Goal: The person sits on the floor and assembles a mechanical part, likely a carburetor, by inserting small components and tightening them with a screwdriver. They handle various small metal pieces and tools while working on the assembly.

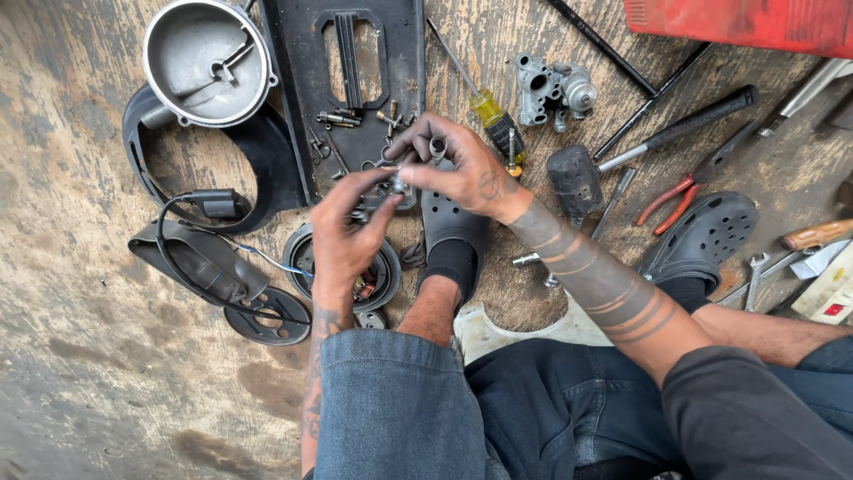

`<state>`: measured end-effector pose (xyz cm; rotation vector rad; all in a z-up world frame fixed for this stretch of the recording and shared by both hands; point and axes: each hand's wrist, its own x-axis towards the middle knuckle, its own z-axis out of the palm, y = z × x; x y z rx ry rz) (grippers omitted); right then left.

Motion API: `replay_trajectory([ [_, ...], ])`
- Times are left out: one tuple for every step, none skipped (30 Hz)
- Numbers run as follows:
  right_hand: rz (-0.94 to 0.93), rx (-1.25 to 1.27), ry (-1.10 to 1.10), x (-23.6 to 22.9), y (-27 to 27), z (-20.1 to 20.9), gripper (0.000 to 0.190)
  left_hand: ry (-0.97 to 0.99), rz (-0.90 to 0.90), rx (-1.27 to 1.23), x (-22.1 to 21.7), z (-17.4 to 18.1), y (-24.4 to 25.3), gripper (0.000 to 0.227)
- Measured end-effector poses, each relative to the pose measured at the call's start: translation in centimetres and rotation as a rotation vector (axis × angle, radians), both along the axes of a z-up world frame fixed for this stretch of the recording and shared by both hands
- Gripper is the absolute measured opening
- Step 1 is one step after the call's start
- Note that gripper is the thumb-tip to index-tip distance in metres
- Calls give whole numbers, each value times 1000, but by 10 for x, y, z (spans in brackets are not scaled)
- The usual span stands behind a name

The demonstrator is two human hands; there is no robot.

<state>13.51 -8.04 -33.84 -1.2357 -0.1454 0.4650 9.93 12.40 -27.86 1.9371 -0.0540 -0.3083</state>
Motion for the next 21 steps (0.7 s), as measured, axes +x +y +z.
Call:
replay_trajectory([
  [-4, -3, 0, -3, -5, 2, 21, 0, -4, -3, 5, 9, -7, 29],
  [40, -69, 12, -6, -12, 4, 27, 25, -69, 23, 10, 18, -15, 30],
  [83, -134, 25, -9, -18, 6, 32, 50, -134, 49, 14, 27, -22, 31],
  [81, -140, 23, -14, -20, 0, 32, 48, -136, 44, 11, 21, -24, 31],
  [97, -163, 43, -19, -22, -6, 32, 23, -181, 127, 8, 15, -25, 33],
  [112, -185, 65, -24, -24, -13, 32, 0, -226, 210, 5, 10, -26, 34],
  [111, -189, 66, -24, -22, -13, 32, 0, -227, 206, 6, 10, -26, 34],
  [84, -223, 81, -25, -18, -14, 30, 15, -216, 217, 7, 10, -26, 32],
  [56, -257, 96, -26, -14, -15, 29, 31, -205, 228, 7, 10, -25, 30],
  [57, -255, 98, -27, -4, -19, 29, 32, -205, 230, 4, 5, -19, 30],
  [71, -286, 62, -29, 7, -22, 19, 34, -177, 252, 0, 0, -13, 32],
  [82, -320, 23, -29, 16, -26, 14, 31, -150, 273, -1, -6, -8, 34],
  [79, -321, 21, -30, 31, -32, 14, 29, -152, 273, -2, -5, 0, 34],
  [89, -354, -47, -31, 46, -38, 13, 11, -116, 335, -3, -5, 8, 38],
  [99, -387, -115, -32, 60, -44, 14, -8, -80, 397, -3, -5, 17, 43],
  [95, -389, -114, -37, 69, -50, 14, -8, -84, 395, -5, -4, 23, 43],
  [134, -482, -202, -41, 78, -56, 24, 66, 15, 384, -7, -4, 30, 38],
  [176, -573, -291, -45, 88, -62, 34, 141, 116, 374, -10, -3, 38, 34],
  [176, -572, -290, -49, 88, -68, 34, 142, 116, 375, -15, -6, 45, 34],
  [240, -650, -389, -54, 89, -74, 42, 185, 177, 274, -19, -8, 53, 37],
  [305, -727, -489, -58, 90, -80, 50, 227, 238, 173, -24, -11, 60, 41],
])
